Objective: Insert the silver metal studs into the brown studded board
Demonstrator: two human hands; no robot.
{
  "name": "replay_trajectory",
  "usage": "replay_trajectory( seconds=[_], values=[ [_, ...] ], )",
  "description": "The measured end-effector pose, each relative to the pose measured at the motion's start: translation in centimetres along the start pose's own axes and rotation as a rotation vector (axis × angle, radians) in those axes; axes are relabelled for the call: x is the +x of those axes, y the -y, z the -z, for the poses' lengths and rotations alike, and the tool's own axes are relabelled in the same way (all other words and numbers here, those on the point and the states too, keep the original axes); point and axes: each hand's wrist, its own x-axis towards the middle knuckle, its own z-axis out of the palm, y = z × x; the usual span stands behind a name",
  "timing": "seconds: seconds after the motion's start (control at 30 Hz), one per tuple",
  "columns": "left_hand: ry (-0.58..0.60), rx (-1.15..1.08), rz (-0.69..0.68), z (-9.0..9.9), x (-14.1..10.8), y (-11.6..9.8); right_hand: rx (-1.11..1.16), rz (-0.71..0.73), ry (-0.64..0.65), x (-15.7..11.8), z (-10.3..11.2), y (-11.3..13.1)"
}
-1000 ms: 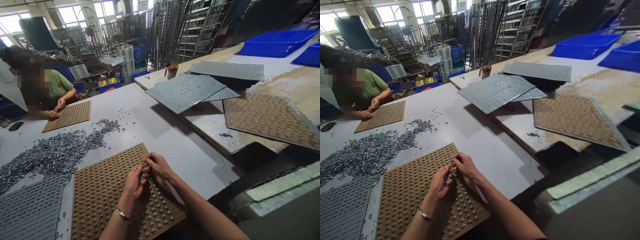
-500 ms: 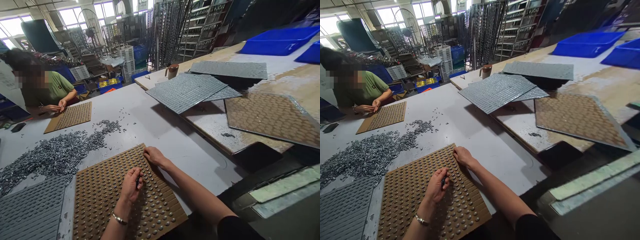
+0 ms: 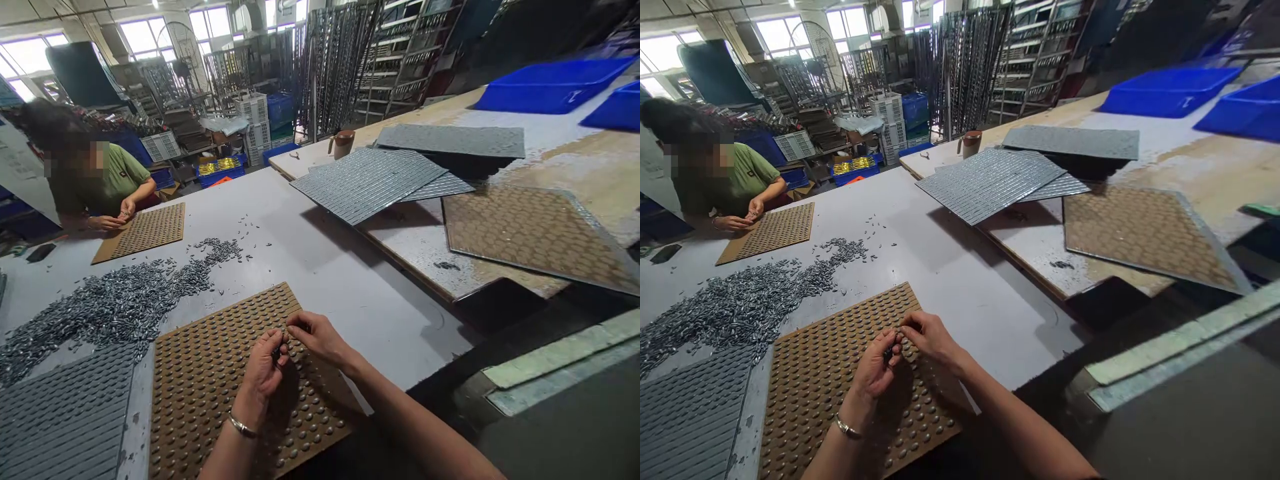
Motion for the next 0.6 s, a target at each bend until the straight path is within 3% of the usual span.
replay_trajectory(
  seconds=[0.23, 0.47, 0.6],
  values=[
    [-0.006, 0.034, -0.014, -0.3, 0.2, 0.6, 0.015, -0.003, -0.097, -1.5, -1.2, -0.4],
    [0.065, -0.067, 0.273, 0.6, -0.9, 0.7, 0.113, 0.024, -0.035, -2.8, -2.4, -0.5],
    [0.058, -0.127, 0.267, 0.7, -1.2, 1.3, 0.076, 0.013, -0.112, -3.5, -3.4, -1.0]
  ],
)
